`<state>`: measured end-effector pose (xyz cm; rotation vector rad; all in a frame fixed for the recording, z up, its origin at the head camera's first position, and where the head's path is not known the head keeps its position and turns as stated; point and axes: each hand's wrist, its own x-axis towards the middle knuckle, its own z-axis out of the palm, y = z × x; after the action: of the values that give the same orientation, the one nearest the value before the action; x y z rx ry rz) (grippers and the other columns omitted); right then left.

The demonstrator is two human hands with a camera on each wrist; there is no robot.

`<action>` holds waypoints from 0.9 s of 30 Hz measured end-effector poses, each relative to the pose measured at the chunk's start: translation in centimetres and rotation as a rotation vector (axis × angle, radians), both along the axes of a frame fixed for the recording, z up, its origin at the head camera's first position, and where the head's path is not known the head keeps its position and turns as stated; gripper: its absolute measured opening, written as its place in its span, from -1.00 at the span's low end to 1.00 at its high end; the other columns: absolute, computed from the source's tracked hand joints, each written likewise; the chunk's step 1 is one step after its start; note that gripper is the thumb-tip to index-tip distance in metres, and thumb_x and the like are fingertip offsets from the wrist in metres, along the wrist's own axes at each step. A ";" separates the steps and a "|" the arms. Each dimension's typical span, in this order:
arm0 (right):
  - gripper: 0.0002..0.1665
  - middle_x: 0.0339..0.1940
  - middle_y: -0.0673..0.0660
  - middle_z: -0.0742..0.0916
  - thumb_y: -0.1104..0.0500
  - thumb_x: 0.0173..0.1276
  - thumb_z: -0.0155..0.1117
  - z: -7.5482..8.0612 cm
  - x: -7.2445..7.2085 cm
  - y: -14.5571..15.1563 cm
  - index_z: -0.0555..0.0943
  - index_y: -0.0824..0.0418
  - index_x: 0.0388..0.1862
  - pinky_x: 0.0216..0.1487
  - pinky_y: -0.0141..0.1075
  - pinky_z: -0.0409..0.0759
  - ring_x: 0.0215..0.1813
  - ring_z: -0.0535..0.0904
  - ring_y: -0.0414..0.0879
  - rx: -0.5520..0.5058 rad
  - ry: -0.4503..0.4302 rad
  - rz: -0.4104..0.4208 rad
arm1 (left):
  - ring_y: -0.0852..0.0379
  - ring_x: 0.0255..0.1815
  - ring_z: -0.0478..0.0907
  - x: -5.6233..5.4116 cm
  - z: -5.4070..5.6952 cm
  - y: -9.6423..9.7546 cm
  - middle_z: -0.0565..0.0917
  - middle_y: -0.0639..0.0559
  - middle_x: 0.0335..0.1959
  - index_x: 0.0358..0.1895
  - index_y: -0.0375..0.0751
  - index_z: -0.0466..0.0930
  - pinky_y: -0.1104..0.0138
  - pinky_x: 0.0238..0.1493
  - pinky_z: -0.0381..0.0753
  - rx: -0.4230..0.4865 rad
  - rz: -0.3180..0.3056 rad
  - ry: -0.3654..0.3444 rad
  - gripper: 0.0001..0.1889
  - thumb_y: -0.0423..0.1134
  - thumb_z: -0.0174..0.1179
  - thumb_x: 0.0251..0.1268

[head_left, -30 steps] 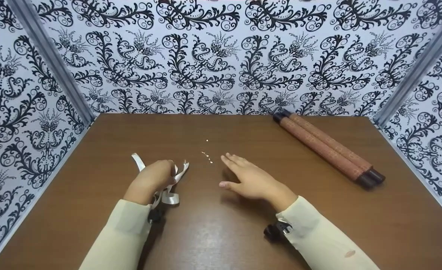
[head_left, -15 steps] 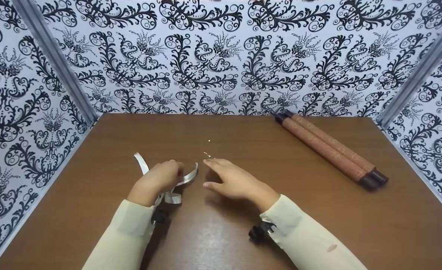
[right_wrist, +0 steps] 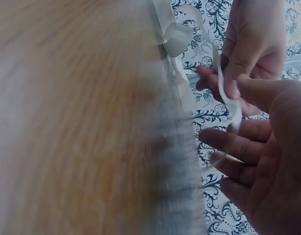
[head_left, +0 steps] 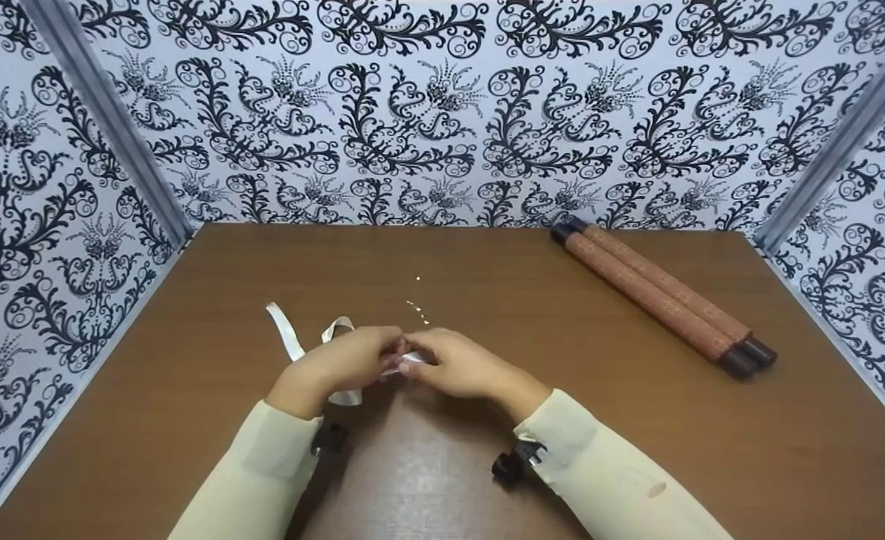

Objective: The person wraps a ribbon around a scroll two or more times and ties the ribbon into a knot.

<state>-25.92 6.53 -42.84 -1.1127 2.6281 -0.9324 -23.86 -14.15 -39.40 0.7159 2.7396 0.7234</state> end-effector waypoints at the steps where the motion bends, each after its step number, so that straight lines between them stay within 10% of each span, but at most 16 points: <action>1: -0.60 0.02 0.09 0.77 -0.02 0.58 0.21 0.0 0.0 0.0 0.62 0.15 0.25 0.27 -0.09 0.57 0.14 0.66 -0.01 -0.012 -0.015 -0.002 | 0.17 -0.37 0.47 0.0 -0.1 0.1 0.51 0.11 -0.41 -0.28 -0.13 0.48 0.25 -0.23 0.49 0.015 -0.002 0.009 -0.86 -0.30 0.15 0.56; 7: -0.73 -0.40 -0.04 0.70 0.00 0.61 0.19 -0.3 -0.2 0.4 0.68 0.16 -0.08 -0.17 -0.26 0.57 -0.32 0.57 -0.19 -0.064 -0.061 -0.042 | 0.12 -0.29 0.51 -0.1 -0.6 1.0 0.58 0.07 -0.36 -0.23 -0.15 0.50 0.19 -0.16 0.52 0.063 -0.009 0.106 -0.89 -0.28 0.14 0.56; 20: -0.73 -0.32 0.13 0.74 0.14 0.60 0.17 -0.2 -1.0 1.5 0.72 0.26 -0.20 -0.12 -0.23 0.50 -0.27 0.51 -0.16 -0.112 -0.075 -0.083 | 0.07 -0.26 0.60 -0.5 -1.7 1.7 0.73 -0.02 -0.30 -0.22 -0.18 0.64 0.11 -0.12 0.60 0.107 0.032 0.171 -0.83 -0.20 0.15 0.57; 27: -0.75 -0.47 -0.06 0.56 0.17 0.58 0.19 0.0 -1.2 2.6 0.71 0.27 -0.25 -0.21 -0.30 0.42 -0.34 0.44 -0.18 -0.132 -0.103 -0.096 | 0.17 -0.38 0.43 -1.0 -2.0 2.0 0.56 0.13 -0.44 -0.28 -0.14 0.65 0.26 -0.25 0.45 0.128 0.061 0.076 -0.79 -0.14 0.16 0.57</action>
<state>-27.08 9.14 -42.80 -0.9452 2.5887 -1.1648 -24.83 -12.14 -41.36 0.7024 2.8143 0.9097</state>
